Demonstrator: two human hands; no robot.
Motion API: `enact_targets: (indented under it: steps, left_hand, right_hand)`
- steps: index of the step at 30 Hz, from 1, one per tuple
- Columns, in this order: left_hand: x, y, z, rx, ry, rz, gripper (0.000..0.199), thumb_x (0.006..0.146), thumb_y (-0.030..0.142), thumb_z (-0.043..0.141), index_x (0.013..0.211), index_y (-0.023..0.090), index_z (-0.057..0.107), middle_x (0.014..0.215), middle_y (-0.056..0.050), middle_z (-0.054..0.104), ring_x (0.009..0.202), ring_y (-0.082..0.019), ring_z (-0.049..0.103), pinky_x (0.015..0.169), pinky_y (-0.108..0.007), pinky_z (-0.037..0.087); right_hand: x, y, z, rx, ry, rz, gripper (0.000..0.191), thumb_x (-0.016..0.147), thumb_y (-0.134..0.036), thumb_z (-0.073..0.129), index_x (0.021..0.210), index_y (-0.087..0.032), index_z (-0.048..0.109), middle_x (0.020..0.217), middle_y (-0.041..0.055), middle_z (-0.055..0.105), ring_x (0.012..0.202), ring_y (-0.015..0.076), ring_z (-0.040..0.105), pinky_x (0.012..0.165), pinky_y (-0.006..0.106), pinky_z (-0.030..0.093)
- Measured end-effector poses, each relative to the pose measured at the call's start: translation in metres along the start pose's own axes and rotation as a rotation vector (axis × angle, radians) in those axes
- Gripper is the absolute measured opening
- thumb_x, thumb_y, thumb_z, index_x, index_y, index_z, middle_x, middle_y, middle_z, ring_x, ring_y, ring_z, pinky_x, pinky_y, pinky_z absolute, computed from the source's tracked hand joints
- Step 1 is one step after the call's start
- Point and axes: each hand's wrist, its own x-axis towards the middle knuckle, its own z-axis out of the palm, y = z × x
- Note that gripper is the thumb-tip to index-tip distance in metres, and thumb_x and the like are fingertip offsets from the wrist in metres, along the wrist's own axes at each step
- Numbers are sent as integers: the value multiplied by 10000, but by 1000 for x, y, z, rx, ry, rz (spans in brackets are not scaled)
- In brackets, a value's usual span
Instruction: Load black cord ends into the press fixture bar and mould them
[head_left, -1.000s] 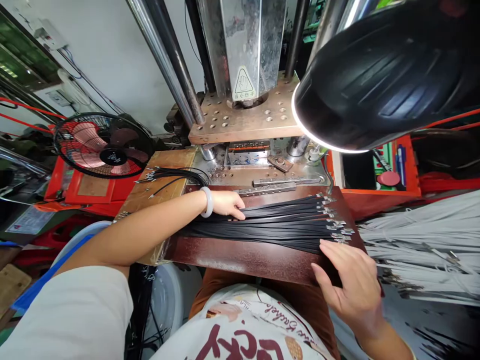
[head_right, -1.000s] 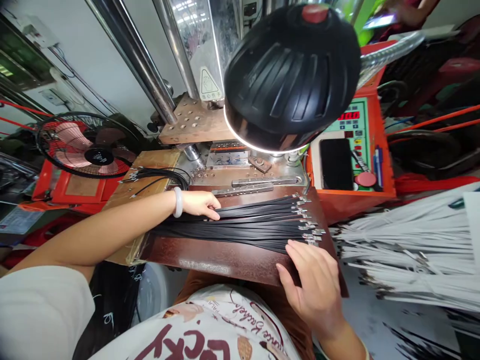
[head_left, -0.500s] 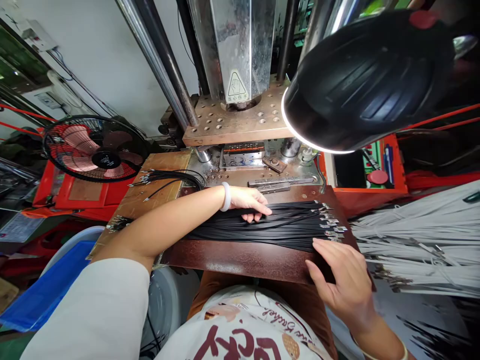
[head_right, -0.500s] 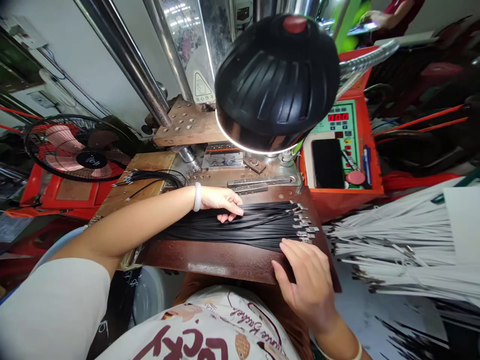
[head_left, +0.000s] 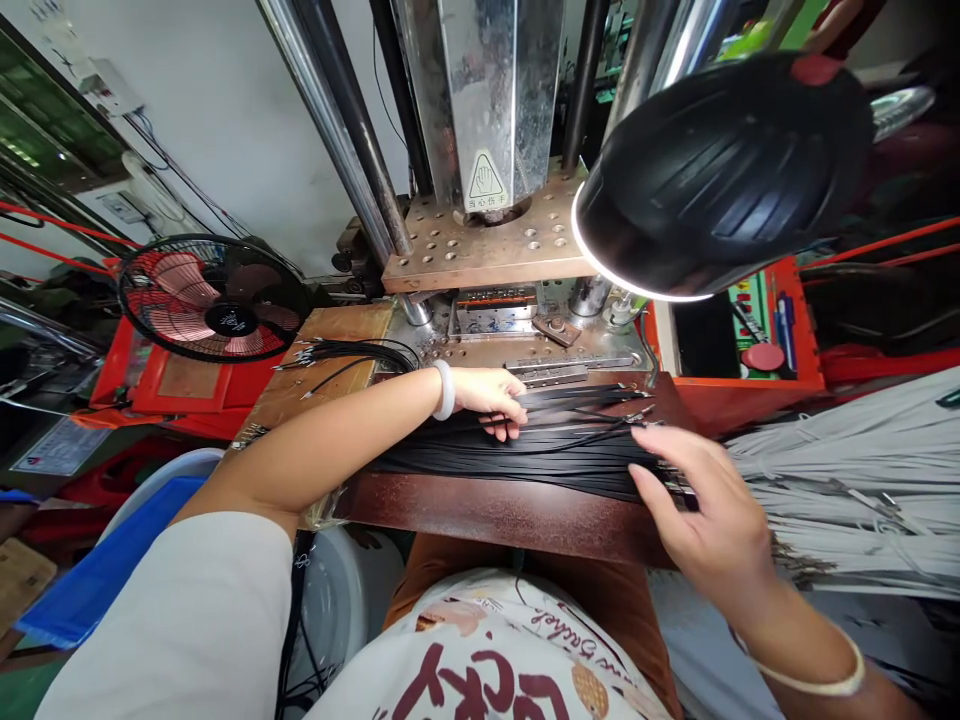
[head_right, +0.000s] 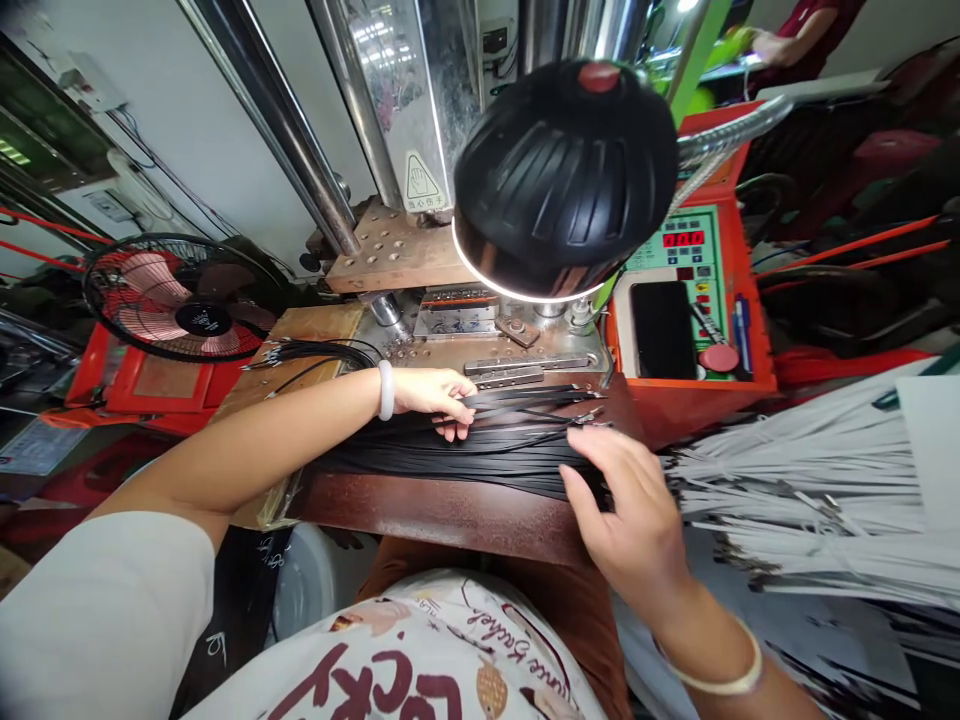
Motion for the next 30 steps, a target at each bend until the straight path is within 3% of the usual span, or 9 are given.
enact_targets:
  steps: [3,7,9,11,14,16,20,24,30]
  left_hand:
    - [-6,14,8,-113,-44,40,230,766,302,711,859,117,609,727,-59,696,570,-145,647,584,-273,506]
    - [-25,12,1,184,235,275,374,864,285,626,1191,104,611,876,-77,726,712,-161,693,713,-307,566]
    - [-34,3,-10,504,533,471,398,912,240,559,1290,117,579,1030,-119,723,890,-193,705,840,-350,569]
    - [-38,-4,-18,820,723,681,372,950,209,493,1306,158,588,1292,-153,623,1151,-230,629,982,-400,522]
    - [-32,-2,-17,1113,589,977,348,967,210,485,1283,271,618,1484,-66,465,1408,-236,393,1140,-447,389]
    - [-25,2,-13,1115,432,1101,318,968,187,476,1208,267,669,1395,-43,560,1400,-208,409,1180,-428,338]
    - [-27,-1,-25,586,738,1026,254,965,299,516,970,147,719,1012,-84,729,1011,-185,685,980,-357,517]
    - [-44,-6,-42,43,903,864,359,931,465,556,892,127,671,856,-69,721,848,-163,695,864,-315,538]
    - [-22,-16,-28,48,916,760,246,903,341,601,898,114,696,902,-74,723,870,-171,681,847,-298,524]
  right_hand:
    - [44,-1,18,-110,-196,-151,549,886,-280,548,1404,-142,428,1346,173,562,1273,326,496,1031,492,416]
    - [70,21,32,-403,-591,-125,232,857,-139,423,942,-108,636,811,145,690,776,265,646,763,401,462]
    - [74,37,33,-476,-562,-115,239,853,-115,386,836,-122,624,742,143,666,716,260,631,729,400,455]
    - [81,46,36,-331,-382,-185,276,861,-129,380,984,-111,627,948,177,686,885,279,643,800,418,481]
    - [101,44,55,19,-299,-341,338,887,-197,395,1151,-164,605,1141,133,655,1052,249,610,884,412,504]
    - [113,39,72,106,-373,-401,290,906,-271,421,1076,-188,641,1069,105,662,1004,246,615,859,423,515]
    - [120,41,91,-39,-490,-419,280,932,-330,450,971,-143,655,902,122,640,876,258,585,794,421,490]
    - [115,51,92,-244,-596,-445,346,905,-400,529,1086,-119,615,960,139,603,916,284,532,788,406,431]
    - [87,44,88,-135,-601,-303,222,935,-341,473,891,-163,598,862,104,552,841,246,502,771,378,431]
